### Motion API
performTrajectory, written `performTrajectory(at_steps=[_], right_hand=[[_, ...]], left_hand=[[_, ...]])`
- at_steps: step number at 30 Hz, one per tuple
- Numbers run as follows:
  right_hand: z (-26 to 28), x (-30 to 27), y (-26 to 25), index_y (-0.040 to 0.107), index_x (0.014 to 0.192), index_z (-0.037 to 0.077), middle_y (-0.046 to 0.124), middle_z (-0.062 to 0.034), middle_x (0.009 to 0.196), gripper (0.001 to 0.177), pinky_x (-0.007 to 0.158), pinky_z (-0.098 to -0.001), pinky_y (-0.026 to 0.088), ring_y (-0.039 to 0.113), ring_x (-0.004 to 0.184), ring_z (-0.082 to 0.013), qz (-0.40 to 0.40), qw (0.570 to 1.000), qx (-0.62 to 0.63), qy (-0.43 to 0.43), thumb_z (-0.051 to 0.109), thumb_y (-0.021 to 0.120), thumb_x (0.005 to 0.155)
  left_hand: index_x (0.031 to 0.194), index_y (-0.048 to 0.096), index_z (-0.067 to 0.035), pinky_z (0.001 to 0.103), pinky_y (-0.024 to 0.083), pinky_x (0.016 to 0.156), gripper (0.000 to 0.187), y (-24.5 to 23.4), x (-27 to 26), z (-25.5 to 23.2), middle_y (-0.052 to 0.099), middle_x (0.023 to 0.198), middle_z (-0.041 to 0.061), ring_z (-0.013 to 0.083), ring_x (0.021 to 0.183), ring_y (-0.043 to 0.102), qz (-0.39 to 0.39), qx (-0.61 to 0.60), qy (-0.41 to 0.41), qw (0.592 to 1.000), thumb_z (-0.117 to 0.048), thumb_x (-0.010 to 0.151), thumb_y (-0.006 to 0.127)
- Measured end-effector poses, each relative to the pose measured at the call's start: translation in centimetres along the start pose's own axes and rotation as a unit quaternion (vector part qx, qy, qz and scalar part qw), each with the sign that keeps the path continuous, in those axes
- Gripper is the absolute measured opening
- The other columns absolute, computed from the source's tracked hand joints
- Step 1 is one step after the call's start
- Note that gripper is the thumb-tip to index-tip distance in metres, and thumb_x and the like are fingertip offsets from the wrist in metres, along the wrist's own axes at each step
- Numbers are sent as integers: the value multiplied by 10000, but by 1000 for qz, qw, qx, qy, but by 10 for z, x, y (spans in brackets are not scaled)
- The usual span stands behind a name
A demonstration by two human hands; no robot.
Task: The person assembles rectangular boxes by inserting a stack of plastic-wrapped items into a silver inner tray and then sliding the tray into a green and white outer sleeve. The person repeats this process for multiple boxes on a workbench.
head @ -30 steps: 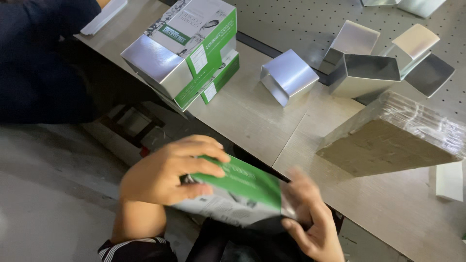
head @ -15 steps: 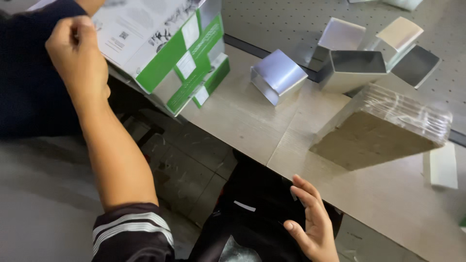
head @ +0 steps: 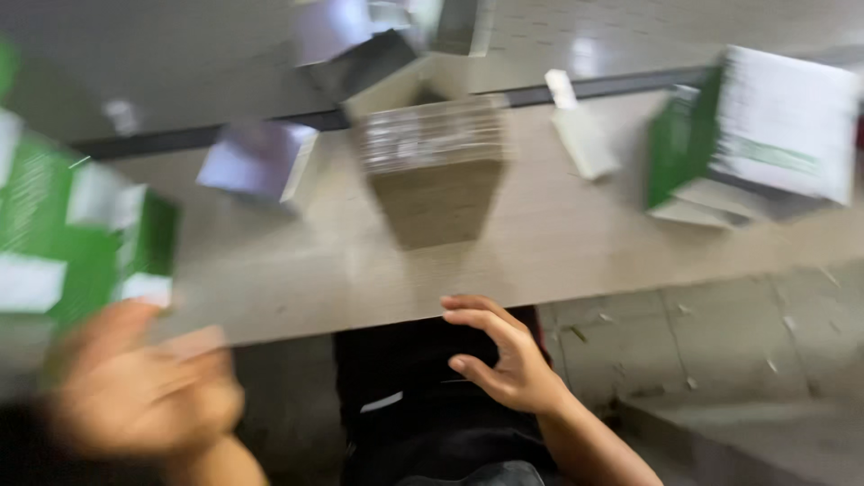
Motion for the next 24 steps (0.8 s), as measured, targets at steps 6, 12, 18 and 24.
performTrajectory(at_steps=[6, 12, 18, 24], right_hand=[[-6, -8, -88, 708, 1086, 27, 715, -160, 1105, 252, 763, -366, 589, 686, 1044, -341, -263, 951, -154, -45, 150, 758, 872], [-23, -23, -192, 257, 1577, 105, 442, -317, 1377, 612, 792, -309, 538, 557, 870, -221, -460, 875, -149, 31, 41, 612, 1082], [-64, -26, -243, 522, 1484, 166, 573, -93, 1491, 401, 638, -224, 524, 574, 704, -110, -563, 821, -86, 46, 127, 614, 1096], [-36, -81, -244, 685, 1063, -85, 635, -165, 961, 141, 764, -359, 459, 570, 879, -233, -576, 771, -256, -88, -216, 661, 1017]], left_hand=[[1598, 181, 31, 478, 531, 1037, 1237, 223, -75, 4, 331, 1579, 285, 510, 1359, 448, 354, -203, -391, 825, -166, 658, 961], [1531, 431, -40, 483, 504, 1040, 1057, 258, -96, 4, 564, 1465, 154, 348, 1335, 547, 426, -134, -430, 785, -360, 685, 977], [1304, 585, -5, 416, 530, 898, 870, 295, -84, 9, 686, 1226, 177, 314, 1113, 673, 360, -156, -365, 844, -511, 672, 905], [1621, -41, -83, 430, 314, 1217, 1464, 290, -71, -5, 275, 1669, 232, 383, 1520, 309, 413, -182, -267, 851, -303, 640, 1024]])
Point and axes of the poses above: each hand's wrist, its own x-axis towards the middle knuckle, its own y-axis out of the palm, z = x × y, the point moved 6 cm from there along x, towards the middle knuckle
